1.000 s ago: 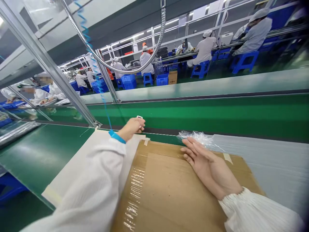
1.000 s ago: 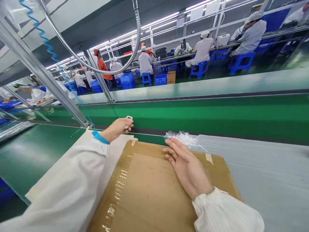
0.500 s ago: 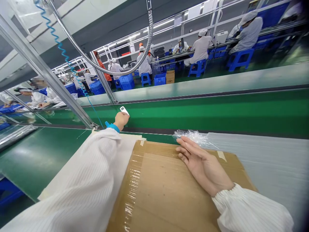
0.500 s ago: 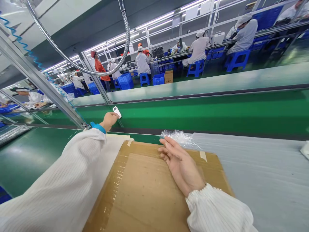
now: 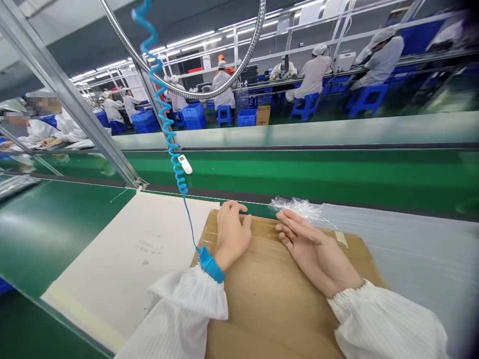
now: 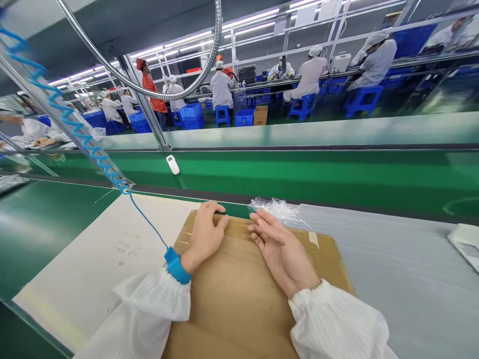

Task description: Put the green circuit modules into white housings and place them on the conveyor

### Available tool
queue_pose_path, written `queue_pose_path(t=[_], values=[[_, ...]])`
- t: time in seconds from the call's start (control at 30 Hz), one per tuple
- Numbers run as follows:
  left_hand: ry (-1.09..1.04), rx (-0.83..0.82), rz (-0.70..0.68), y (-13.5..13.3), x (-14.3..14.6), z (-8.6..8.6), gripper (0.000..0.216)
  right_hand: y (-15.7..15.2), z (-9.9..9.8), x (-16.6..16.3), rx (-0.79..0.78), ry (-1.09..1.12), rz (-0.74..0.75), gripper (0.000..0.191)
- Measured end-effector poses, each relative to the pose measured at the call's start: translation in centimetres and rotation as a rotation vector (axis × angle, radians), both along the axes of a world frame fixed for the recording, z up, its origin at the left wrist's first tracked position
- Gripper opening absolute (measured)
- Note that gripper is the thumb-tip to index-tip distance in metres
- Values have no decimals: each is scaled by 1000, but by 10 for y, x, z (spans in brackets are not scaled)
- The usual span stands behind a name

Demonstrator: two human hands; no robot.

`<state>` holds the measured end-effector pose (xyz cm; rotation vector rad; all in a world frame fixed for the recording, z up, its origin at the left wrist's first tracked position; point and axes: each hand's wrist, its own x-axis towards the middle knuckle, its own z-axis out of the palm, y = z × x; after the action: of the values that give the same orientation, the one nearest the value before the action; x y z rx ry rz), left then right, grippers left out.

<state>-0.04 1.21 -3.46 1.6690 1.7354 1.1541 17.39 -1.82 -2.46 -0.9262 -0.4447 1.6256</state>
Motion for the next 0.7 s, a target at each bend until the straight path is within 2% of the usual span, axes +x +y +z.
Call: queue_pose_path(t=[0.1,0.17,0.5,0.7], values=[[242,20,-107,-8,5,-4,10,2,-3,0,3,-29,9,41],[290,10,-126,-7,4,-4,9,3,-5,1,11,-41,13,48],[245,38,-21,-1,-6,-4,7,1,-6,3,35,-65,37,49],[214,70,-18,-1,-6,-7,6,1,-7,2,31,-68,34,49]])
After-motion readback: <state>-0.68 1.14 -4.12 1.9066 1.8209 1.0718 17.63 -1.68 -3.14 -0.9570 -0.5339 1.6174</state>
